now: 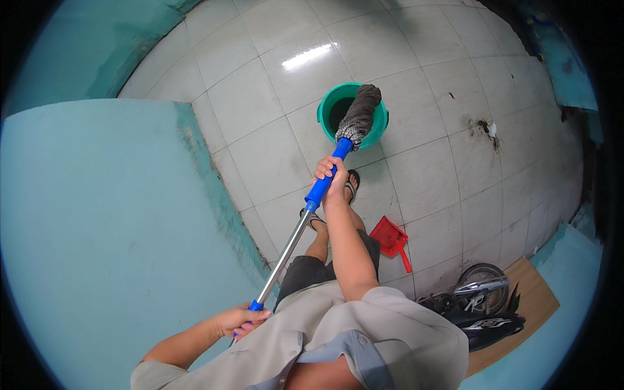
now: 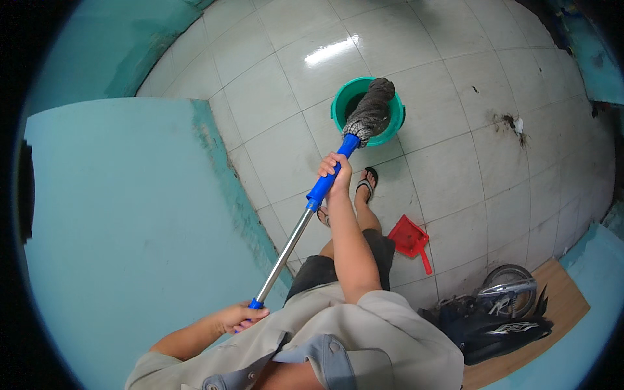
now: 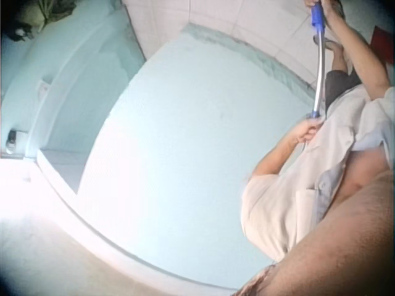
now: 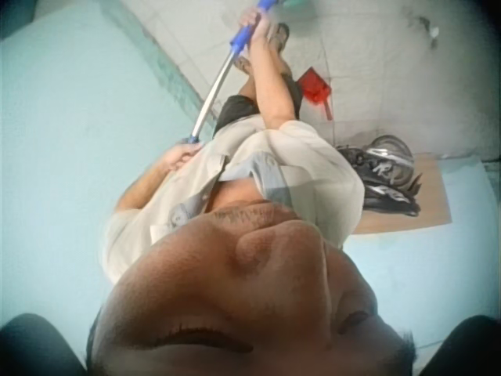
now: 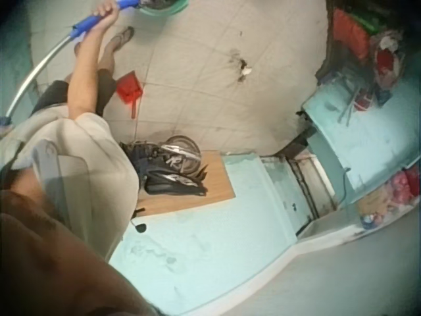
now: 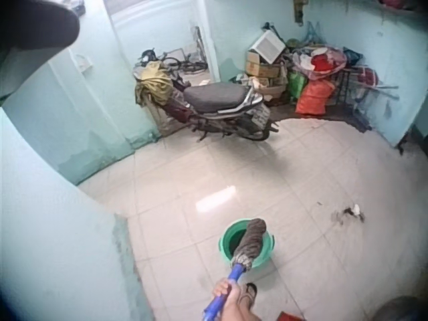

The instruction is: The person mops a tiled floor using a blue-handled mop and a green bucket. They repeatedly dip the mop into the bucket, wring it, and mop different areas of the room. At one point, they use a red dustpan to scoop debris into the bucket before resuming mopping.

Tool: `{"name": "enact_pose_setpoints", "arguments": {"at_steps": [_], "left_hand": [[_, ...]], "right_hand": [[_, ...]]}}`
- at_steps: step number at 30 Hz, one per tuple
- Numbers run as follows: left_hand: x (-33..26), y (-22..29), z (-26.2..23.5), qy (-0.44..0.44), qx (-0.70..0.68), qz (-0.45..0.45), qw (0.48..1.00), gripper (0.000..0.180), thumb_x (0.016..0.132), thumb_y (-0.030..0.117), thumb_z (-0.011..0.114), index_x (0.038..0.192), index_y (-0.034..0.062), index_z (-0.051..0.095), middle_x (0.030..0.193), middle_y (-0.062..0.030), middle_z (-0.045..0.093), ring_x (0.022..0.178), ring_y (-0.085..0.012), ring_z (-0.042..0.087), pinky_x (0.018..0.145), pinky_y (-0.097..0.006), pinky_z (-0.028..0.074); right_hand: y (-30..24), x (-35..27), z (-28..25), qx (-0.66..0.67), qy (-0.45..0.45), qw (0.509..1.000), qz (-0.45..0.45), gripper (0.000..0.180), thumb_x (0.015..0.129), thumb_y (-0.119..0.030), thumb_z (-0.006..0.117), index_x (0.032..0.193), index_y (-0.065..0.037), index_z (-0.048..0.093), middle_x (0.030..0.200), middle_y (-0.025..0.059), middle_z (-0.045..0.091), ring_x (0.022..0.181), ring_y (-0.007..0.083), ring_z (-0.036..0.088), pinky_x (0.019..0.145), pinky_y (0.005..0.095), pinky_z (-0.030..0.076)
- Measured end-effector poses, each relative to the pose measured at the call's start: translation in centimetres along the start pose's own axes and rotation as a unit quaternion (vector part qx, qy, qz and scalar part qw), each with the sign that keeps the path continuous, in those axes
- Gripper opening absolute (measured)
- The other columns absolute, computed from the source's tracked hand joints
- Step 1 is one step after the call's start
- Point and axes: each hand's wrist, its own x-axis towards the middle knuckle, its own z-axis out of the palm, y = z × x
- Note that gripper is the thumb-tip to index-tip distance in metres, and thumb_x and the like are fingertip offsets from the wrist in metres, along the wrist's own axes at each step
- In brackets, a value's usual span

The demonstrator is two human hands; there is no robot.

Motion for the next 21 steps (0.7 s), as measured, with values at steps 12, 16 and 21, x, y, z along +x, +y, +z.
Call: {"name": "enact_pose_setpoints", "arguments": {"at_steps": [12,16,21], "left_hand": [[3.0,-5.9,1.2,0.476,0.408,0.202,0.753,0.038,0.091,0.034,0.07,0.09,-0.0036,0.074,0.086,-0.0292,0.073,0.082,-0.0457,0.073,0.075,-0.055,0.059],[1.4,-6.2,4.2,0.482,0.401,0.242,0.74,0.035,0.091,0.03,0.069,0.092,-0.0043,0.073,0.092,-0.0293,0.074,0.09,-0.0482,0.072,0.081,-0.055,0.058],[-0.9,-6.2,7.9,0.509,0.374,0.206,0.747,0.026,0.093,0.024,0.067,0.097,-0.001,0.072,0.093,-0.0271,0.074,0.09,-0.0479,0.072,0.08,-0.055,0.058]], "right_hand": [[0.7,2.2,1.1,-0.446,0.35,0.822,-0.055,0.012,0.081,0.0,0.062,0.085,-0.005,0.053,0.066,0.0063,0.054,0.049,0.022,0.055,0.051,0.0413,0.048],[-0.4,4.0,0.9,-0.498,0.377,0.779,-0.065,0.013,0.08,0.005,0.061,0.086,-0.002,0.051,0.067,0.0096,0.055,0.049,0.0241,0.055,0.05,0.0433,0.048],[-2.0,6.5,-0.5,-0.538,0.387,0.747,-0.062,0.016,0.079,0.009,0.06,0.089,0.0,0.051,0.066,0.0108,0.055,0.048,0.0249,0.055,0.051,0.0436,0.049]]}}
